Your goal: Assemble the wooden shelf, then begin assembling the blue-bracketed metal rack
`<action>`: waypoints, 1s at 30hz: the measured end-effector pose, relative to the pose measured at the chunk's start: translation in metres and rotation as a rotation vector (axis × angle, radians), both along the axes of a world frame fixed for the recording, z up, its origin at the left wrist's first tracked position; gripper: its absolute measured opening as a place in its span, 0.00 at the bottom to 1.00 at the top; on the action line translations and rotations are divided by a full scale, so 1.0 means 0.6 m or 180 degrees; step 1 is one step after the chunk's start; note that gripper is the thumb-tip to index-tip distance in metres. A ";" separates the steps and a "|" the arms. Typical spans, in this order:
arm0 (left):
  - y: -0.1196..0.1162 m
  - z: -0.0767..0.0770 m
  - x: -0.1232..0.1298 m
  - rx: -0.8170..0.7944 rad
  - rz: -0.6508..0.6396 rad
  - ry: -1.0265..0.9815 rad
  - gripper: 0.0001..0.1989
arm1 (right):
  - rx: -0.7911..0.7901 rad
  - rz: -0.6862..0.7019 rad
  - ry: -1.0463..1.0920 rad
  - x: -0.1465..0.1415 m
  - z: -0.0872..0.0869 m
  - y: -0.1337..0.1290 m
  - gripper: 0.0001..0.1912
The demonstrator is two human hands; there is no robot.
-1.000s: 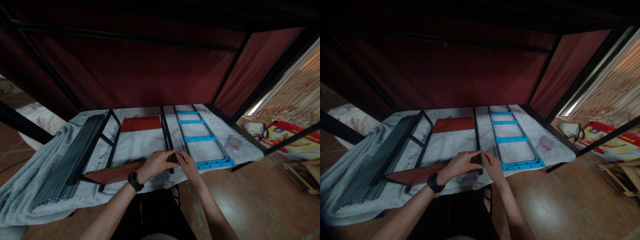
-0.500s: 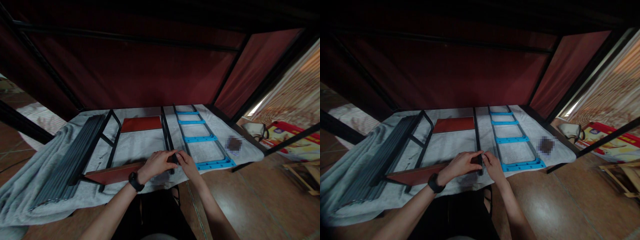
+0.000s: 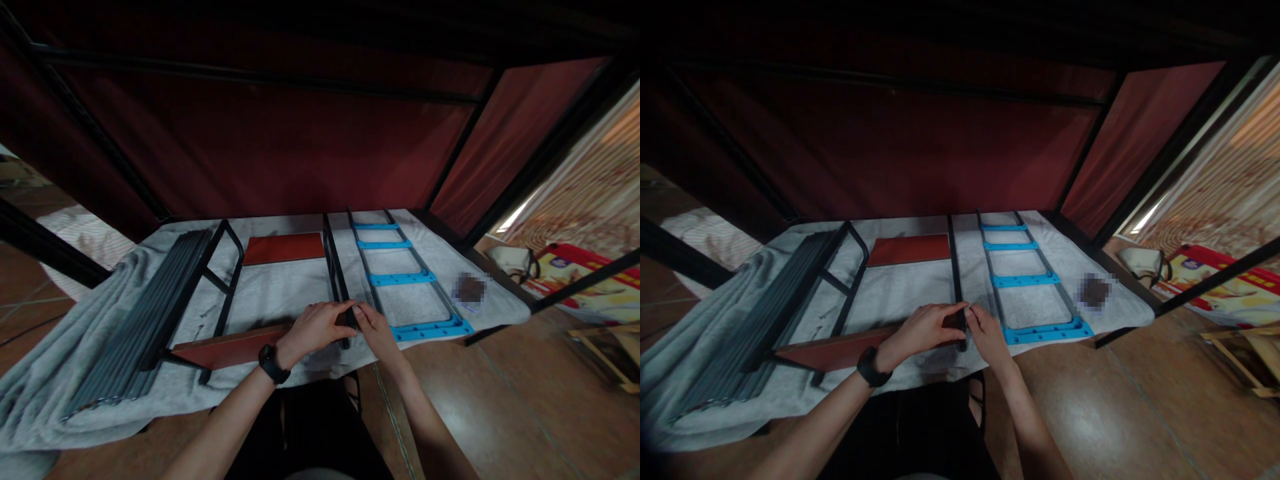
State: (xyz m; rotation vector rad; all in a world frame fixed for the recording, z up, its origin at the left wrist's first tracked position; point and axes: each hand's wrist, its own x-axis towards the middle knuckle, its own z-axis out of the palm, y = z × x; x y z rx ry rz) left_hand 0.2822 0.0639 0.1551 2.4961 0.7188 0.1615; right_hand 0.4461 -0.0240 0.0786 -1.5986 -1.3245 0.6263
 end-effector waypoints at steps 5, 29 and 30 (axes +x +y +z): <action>0.000 0.001 0.001 0.0005 -0.0019 -0.0026 0.33 | 0.0257 0.0126 0.0309 0.000 -0.001 -0.008 0.12; 0.002 0.000 0.000 0.0080 -0.0090 0.0003 0.34 | -0.0081 0.0151 0.0174 0.004 0.000 0.004 0.14; 0.002 0.001 0.000 0.0069 -0.0087 0.0007 0.34 | -0.0020 0.0150 0.0233 0.003 -0.002 0.002 0.13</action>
